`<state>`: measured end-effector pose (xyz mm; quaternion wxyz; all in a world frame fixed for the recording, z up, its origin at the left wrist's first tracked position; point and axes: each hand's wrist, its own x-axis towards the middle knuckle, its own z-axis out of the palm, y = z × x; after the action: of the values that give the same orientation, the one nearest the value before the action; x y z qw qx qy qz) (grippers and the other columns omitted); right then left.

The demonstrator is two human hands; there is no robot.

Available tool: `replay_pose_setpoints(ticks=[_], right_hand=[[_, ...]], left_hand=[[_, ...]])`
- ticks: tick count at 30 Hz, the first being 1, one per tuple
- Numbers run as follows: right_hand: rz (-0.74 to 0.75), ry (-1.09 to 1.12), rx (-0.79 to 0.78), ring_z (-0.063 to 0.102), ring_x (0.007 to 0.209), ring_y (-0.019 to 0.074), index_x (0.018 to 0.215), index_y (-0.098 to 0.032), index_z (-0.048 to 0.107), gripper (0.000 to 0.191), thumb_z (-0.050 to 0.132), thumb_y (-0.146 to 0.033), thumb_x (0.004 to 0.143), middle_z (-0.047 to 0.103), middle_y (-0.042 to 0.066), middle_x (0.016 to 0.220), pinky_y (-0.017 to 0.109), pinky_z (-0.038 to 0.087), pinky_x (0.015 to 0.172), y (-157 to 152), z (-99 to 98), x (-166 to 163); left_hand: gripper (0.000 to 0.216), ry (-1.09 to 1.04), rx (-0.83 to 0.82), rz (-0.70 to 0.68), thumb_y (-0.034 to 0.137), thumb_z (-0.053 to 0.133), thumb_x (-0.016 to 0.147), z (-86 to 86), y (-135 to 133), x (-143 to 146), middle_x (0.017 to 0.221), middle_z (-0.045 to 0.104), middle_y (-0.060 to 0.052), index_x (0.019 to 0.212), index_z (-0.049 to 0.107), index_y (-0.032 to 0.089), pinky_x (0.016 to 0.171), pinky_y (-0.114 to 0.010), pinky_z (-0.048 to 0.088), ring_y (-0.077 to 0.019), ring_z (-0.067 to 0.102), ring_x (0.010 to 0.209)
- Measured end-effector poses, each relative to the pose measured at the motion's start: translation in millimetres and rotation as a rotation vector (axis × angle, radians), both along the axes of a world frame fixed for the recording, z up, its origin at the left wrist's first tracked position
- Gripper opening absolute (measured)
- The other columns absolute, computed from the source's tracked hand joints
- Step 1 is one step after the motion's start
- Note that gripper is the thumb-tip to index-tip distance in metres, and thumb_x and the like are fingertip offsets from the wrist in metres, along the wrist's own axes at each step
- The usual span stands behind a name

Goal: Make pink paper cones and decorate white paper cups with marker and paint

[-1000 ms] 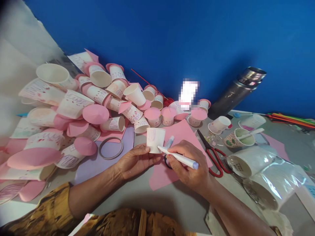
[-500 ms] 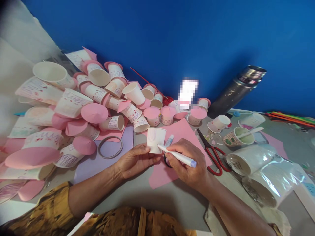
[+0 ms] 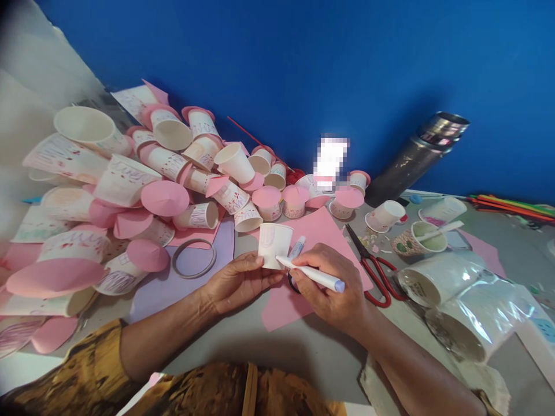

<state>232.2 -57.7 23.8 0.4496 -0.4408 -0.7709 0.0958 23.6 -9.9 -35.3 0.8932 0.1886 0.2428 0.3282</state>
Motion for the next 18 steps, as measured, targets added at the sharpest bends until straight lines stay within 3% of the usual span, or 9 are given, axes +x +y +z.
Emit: replay_pose_setpoints(ticks=[18], right_hand=[[0.016,0.045,0.005,0.063,0.058,0.0147,0.093,-0.021,0.067,0.006,0.065,-0.016,0.094,0.069,0.0,0.071,0.027,0.052,0.056,-1.6,-1.8,-1.9]], left_hand=[[0.032,-0.016,0.002,0.006,0.022,0.09,0.074,-0.9,-0.4,-0.2,0.099,0.082,-0.014,0.099,0.081,0.004,0.097,-0.035,0.057,-0.0243,0.075,0.099]])
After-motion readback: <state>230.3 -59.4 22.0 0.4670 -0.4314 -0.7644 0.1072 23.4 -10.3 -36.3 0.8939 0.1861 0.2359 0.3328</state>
